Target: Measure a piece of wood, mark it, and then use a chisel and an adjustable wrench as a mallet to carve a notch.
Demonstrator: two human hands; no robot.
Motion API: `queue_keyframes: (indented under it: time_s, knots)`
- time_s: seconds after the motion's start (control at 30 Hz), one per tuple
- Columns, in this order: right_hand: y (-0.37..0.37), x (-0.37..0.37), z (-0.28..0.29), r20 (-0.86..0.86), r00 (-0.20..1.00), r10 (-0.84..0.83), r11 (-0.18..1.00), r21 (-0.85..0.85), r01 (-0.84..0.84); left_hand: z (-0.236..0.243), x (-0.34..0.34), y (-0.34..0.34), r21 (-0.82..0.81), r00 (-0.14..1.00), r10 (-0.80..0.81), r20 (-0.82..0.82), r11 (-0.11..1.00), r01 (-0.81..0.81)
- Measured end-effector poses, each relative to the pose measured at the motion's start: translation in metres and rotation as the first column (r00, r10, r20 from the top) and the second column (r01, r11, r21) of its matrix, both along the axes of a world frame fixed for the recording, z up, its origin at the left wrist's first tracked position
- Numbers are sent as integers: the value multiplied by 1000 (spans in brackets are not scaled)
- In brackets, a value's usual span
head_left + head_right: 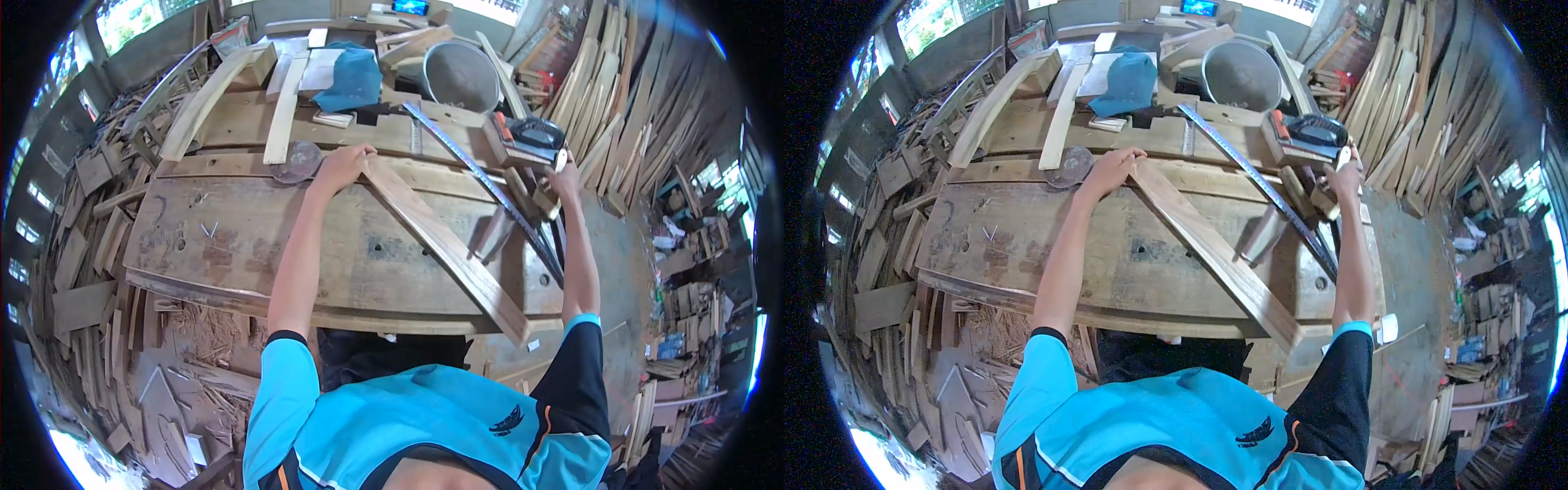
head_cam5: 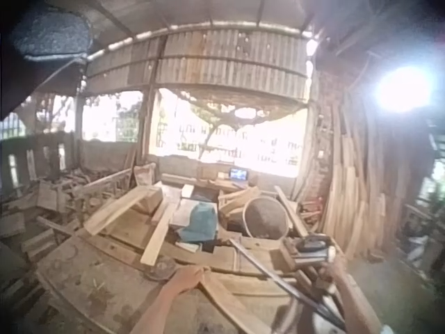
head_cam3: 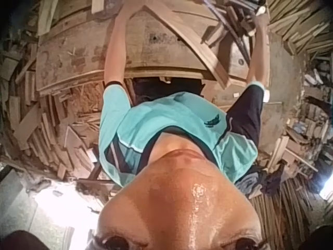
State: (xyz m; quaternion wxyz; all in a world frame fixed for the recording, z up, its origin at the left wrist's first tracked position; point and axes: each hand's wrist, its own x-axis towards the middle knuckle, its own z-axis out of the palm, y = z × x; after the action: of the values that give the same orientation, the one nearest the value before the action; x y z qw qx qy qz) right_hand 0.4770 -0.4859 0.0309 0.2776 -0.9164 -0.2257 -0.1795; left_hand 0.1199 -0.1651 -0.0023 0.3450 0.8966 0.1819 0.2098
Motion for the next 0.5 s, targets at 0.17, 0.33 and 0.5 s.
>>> queue_keyframes:
  time_s: [0.17,0.33,0.5]
  knots:
    - [11,-40,16,-272,961,-43,999,-21,39,-7,-15,9,57,998,13,57,998,-16]
    - [14,-62,50,-215,976,-39,990,123,67,-6,-11,7,20,999,27,22,999,-27]
    - [85,-126,108,-20,787,617,695,482,-533,0,0,12,-51,997,48,-60,997,-51]
